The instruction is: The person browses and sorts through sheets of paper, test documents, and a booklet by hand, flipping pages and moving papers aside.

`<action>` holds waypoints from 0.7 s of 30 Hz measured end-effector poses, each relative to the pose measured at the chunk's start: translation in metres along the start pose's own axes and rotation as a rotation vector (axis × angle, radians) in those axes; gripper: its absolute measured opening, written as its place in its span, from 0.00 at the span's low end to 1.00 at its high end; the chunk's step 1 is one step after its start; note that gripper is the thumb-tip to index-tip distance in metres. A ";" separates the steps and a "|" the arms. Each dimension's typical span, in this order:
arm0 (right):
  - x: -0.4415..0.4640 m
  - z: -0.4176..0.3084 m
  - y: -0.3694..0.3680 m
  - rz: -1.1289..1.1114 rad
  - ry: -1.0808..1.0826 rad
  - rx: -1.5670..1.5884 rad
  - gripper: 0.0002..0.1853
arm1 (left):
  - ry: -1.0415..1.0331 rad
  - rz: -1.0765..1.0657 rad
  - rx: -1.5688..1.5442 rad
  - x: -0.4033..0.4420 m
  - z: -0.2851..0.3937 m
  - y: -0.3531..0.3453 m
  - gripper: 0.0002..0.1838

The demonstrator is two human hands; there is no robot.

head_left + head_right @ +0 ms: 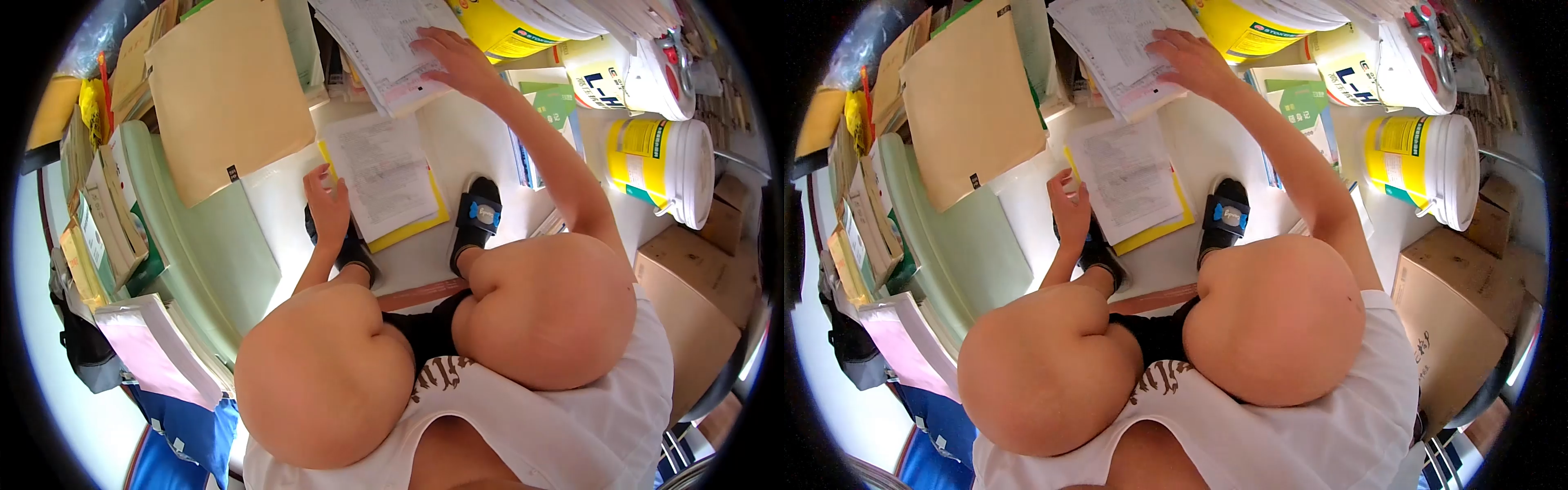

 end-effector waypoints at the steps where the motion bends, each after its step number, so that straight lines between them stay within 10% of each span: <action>1: 0.003 0.002 0.000 -0.013 0.079 -0.061 0.24 | -0.018 -0.009 0.013 0.000 0.006 0.003 0.22; 17: 0.009 0.004 0.022 0.104 -0.079 0.087 0.07 | -0.070 -0.277 -0.131 0.011 0.038 0.011 0.10; 21: -0.036 -0.034 0.057 0.207 -0.297 0.721 0.07 | -0.009 -0.434 -0.339 0.030 0.053 0.020 0.12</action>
Point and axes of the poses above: each hand's wrist, its own x-axis towards the middle knuckle, its own y-axis out of the back of the hand, z = x × y, the point moved 1 cm from there along x, towards the middle knuckle, and after that the axes turned 10 degrees about -z, right-handed, at the moved point
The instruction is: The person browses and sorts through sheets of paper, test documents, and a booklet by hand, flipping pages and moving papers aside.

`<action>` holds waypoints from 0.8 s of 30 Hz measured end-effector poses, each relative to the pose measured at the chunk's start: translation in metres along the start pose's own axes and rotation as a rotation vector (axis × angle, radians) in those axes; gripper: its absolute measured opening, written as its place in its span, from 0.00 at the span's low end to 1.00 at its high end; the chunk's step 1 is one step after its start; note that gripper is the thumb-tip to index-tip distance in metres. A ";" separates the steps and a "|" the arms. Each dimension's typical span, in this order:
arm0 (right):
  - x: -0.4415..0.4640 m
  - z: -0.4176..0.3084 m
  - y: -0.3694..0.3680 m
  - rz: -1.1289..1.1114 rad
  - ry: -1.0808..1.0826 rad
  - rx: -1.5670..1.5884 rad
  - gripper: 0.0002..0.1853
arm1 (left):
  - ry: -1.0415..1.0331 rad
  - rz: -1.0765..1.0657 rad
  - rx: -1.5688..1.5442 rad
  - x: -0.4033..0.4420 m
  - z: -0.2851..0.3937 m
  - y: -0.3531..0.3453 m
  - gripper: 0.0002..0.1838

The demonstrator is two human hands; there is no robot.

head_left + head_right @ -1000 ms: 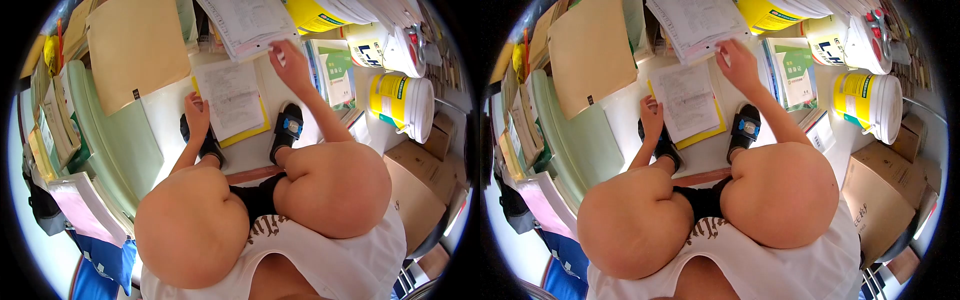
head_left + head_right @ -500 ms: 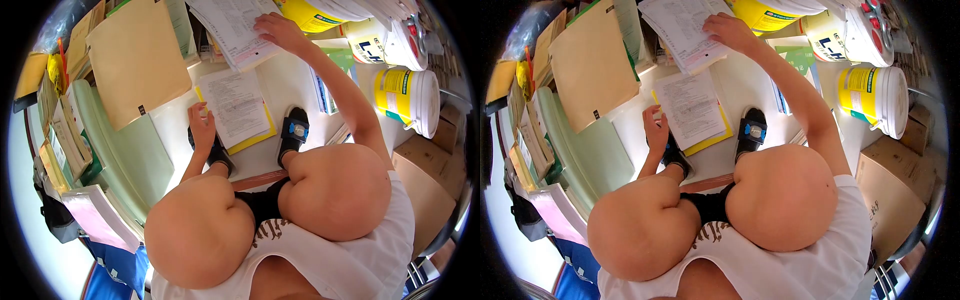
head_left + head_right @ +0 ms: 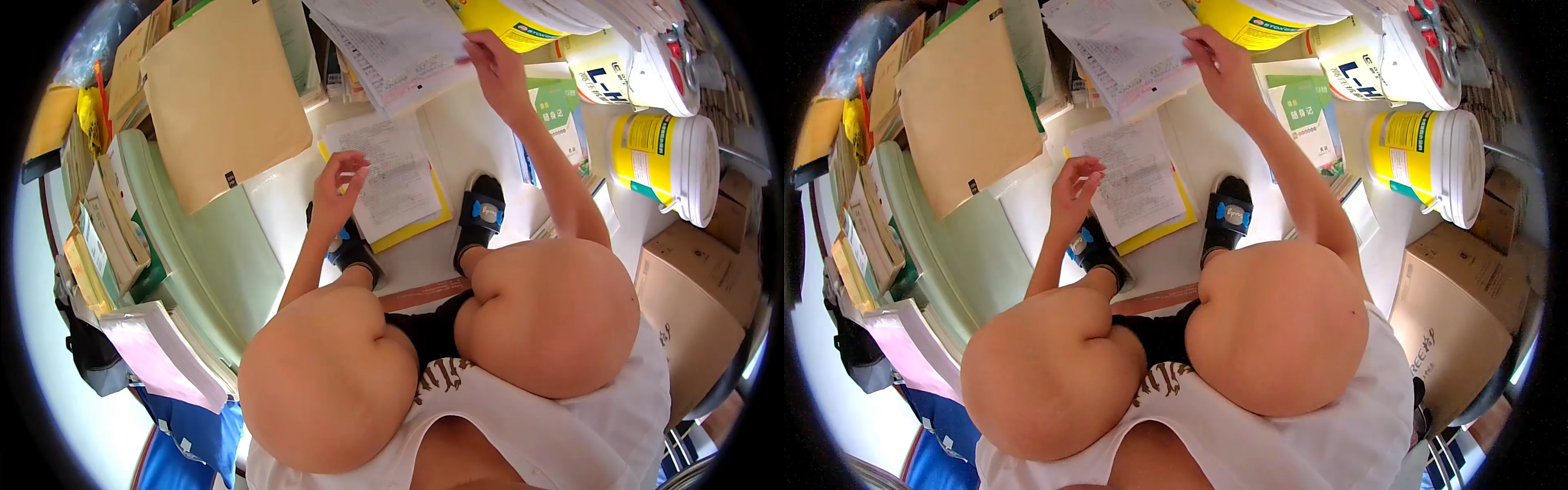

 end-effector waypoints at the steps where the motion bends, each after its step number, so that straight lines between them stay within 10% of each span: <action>1: -0.011 -0.005 0.004 -0.013 -0.076 0.209 0.08 | -0.030 -0.080 -0.133 0.006 0.003 0.002 0.15; 5: -0.057 -0.016 0.004 0.007 -0.290 0.649 0.11 | 0.118 -0.017 -0.678 0.011 0.032 -0.008 0.23; 24: -0.123 0.007 -0.066 0.044 -0.451 0.200 0.25 | 0.087 -0.116 -0.391 0.001 0.024 -0.015 0.22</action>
Point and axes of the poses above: each hand's wrist, its own x-axis towards the middle knuckle, its own y-axis out of the back of the hand, z = x × y, the point moved 1 cm from there along x, towards the middle knuckle, and after that the axes turned 10 degrees about -z, right-handed, at the moved point
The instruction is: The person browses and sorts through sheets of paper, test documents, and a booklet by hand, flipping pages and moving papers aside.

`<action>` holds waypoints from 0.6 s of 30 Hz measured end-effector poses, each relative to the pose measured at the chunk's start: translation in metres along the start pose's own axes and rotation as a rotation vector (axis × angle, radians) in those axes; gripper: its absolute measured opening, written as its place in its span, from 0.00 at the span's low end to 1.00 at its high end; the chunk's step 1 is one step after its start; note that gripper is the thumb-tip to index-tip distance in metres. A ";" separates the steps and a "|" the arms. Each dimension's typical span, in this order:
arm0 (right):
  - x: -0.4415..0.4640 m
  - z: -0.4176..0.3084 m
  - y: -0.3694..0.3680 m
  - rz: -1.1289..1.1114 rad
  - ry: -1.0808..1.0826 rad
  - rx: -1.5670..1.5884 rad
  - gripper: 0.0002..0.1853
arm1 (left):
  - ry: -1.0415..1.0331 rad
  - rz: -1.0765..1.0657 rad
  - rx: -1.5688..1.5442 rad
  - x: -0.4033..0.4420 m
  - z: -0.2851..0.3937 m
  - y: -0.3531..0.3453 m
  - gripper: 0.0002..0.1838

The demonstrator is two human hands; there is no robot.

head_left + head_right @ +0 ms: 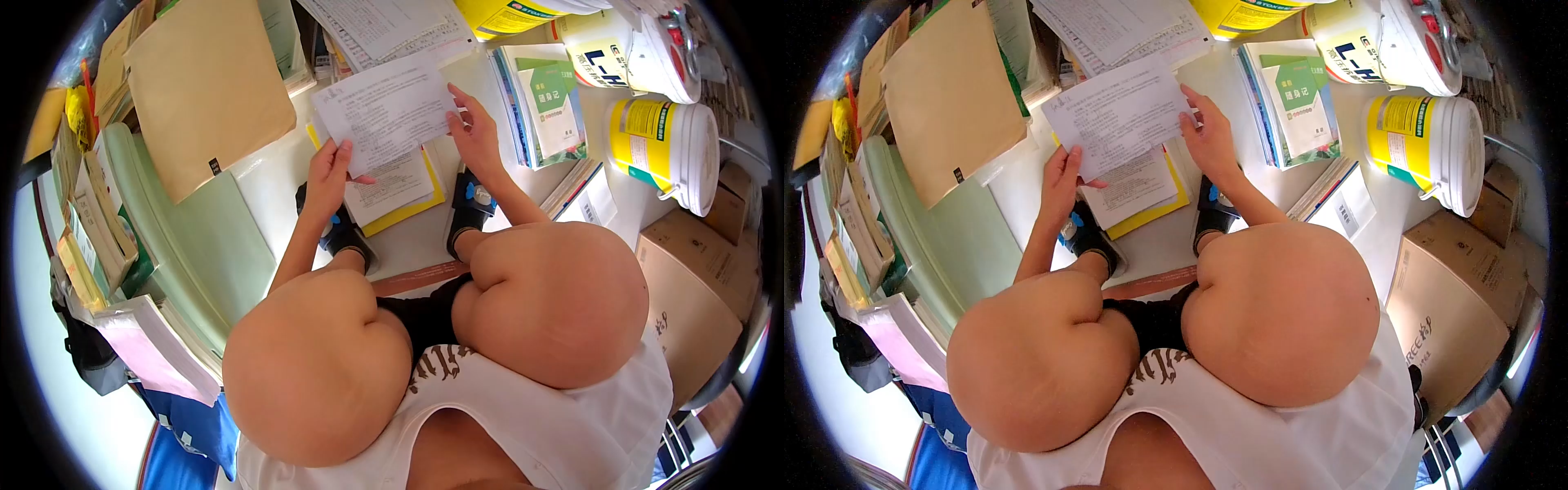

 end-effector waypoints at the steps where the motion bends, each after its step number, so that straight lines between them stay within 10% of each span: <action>1: 0.001 0.000 0.000 -0.012 0.016 -0.031 0.25 | 0.002 -0.001 -0.001 0.001 -0.001 0.000 0.22; 18: -0.002 -0.001 -0.001 -0.136 0.087 0.010 0.09 | 0.080 0.154 0.051 0.000 -0.023 0.015 0.20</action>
Point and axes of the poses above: each hand's wrist, its own x-axis towards the middle knuckle, its own y-axis out of the back of the hand, z = x × y, the point moved 1 cm from there along x, towards the middle knuckle, and after that the axes turned 10 degrees about -z, right-handed, at the moved point
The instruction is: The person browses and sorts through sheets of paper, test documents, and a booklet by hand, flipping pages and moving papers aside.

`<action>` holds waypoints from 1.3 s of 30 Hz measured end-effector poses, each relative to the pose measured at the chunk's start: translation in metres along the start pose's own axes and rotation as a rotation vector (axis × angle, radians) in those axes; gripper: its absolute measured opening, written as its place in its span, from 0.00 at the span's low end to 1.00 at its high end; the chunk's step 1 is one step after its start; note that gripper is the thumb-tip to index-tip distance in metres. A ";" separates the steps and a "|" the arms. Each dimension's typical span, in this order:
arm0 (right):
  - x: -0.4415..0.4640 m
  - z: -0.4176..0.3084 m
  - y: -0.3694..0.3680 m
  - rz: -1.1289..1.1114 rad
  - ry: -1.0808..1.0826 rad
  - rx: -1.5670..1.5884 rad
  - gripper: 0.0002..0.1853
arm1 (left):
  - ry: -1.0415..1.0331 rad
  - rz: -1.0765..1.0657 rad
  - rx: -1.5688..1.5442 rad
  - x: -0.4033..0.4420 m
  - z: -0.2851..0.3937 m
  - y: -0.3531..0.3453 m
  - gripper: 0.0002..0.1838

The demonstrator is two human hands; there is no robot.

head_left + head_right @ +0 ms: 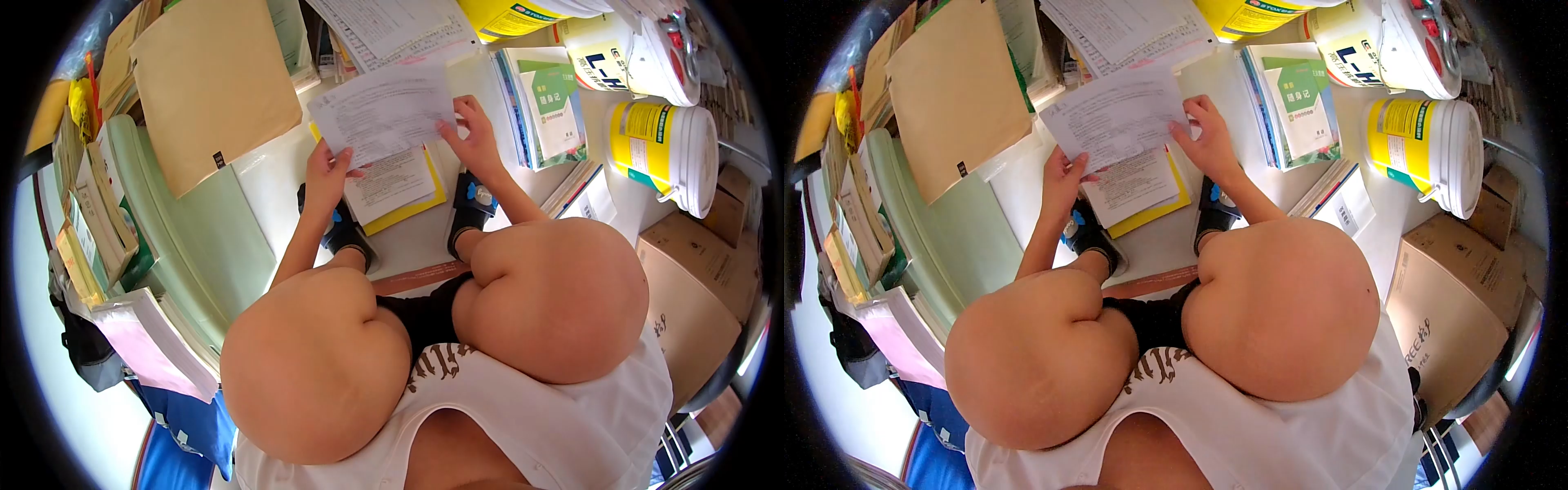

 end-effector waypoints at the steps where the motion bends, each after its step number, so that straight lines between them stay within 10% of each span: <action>1: -0.001 -0.008 -0.002 0.041 0.088 -0.166 0.09 | -0.001 0.000 0.000 -0.001 0.001 0.000 0.20; 11: -0.015 -0.029 0.017 -0.083 0.465 -0.416 0.20 | 0.093 0.017 -0.242 -0.008 0.009 -0.002 0.48; 14: -0.026 -0.011 0.014 -0.061 0.317 -0.192 0.17 | -0.091 -0.029 0.058 -0.008 -0.003 -0.002 0.44; 16: -0.032 -0.013 0.018 -0.009 0.285 -0.171 0.15 | -0.332 -0.037 0.811 -0.015 -0.001 0.000 0.31; 26: -0.051 -0.007 0.007 0.103 -0.049 0.097 0.15 | -0.316 -0.292 0.453 -0.031 0.002 -0.009 0.15; 29: -0.046 0.004 0.000 0.098 -0.090 0.060 0.16 | 0.079 -0.305 0.131 -0.029 -0.017 -0.012 0.15; 39: -0.028 0.065 -0.043 -0.223 -0.283 0.304 0.23 | 0.069 0.217 0.439 -0.025 -0.062 0.019 0.16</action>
Point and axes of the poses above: each hand's wrist, its own x-axis towards the middle knuckle, its own y-axis out of the back of the hand, z = x × y, the point moved 1 cm from there along x, towards the middle knuckle, and after that the axes turned 10 degrees about -z, right-handed, at the moved point
